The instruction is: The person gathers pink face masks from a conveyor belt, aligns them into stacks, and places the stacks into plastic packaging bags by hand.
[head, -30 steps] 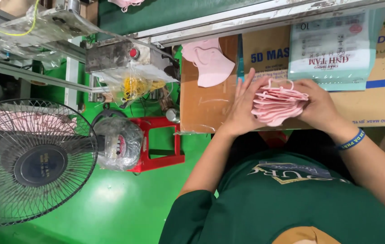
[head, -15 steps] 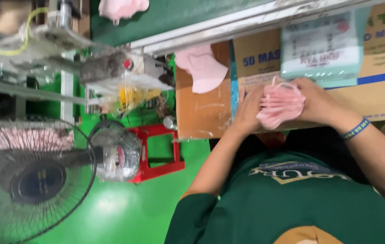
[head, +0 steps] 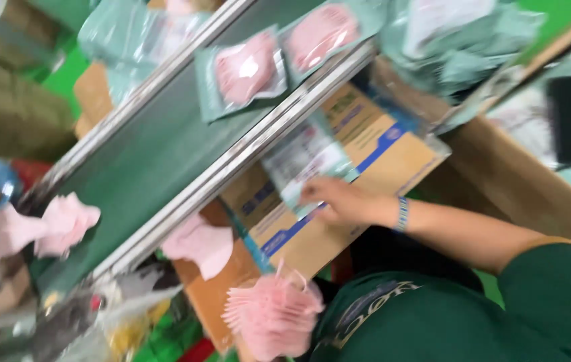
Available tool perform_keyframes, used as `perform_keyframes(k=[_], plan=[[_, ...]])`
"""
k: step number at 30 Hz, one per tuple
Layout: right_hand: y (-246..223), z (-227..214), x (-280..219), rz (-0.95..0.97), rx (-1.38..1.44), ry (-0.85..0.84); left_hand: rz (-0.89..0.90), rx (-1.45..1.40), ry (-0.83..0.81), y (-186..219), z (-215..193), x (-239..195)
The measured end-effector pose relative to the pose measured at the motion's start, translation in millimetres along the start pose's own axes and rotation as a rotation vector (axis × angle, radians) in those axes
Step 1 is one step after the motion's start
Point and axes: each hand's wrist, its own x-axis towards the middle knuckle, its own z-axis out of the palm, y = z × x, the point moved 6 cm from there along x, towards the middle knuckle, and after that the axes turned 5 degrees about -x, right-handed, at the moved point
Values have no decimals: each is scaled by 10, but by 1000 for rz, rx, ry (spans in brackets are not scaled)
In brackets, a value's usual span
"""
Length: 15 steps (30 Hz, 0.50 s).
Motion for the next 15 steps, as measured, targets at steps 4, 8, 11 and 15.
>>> perform_keyframes(k=[4, 8, 11, 15], plan=[[699, -157, -53, 28, -939, 214, -294, -222, -111, 296, -98, 301], [717, 178, -120, -192, -1215, -27, -198, -332, -486, 773, 416, 490], [814, 312, -103, -150, -1236, -223, -251, -61, -472, 625, 760, 619], [664, 179, 134, -243, -1098, 128, 33, 369, -452, 307, 908, 575]])
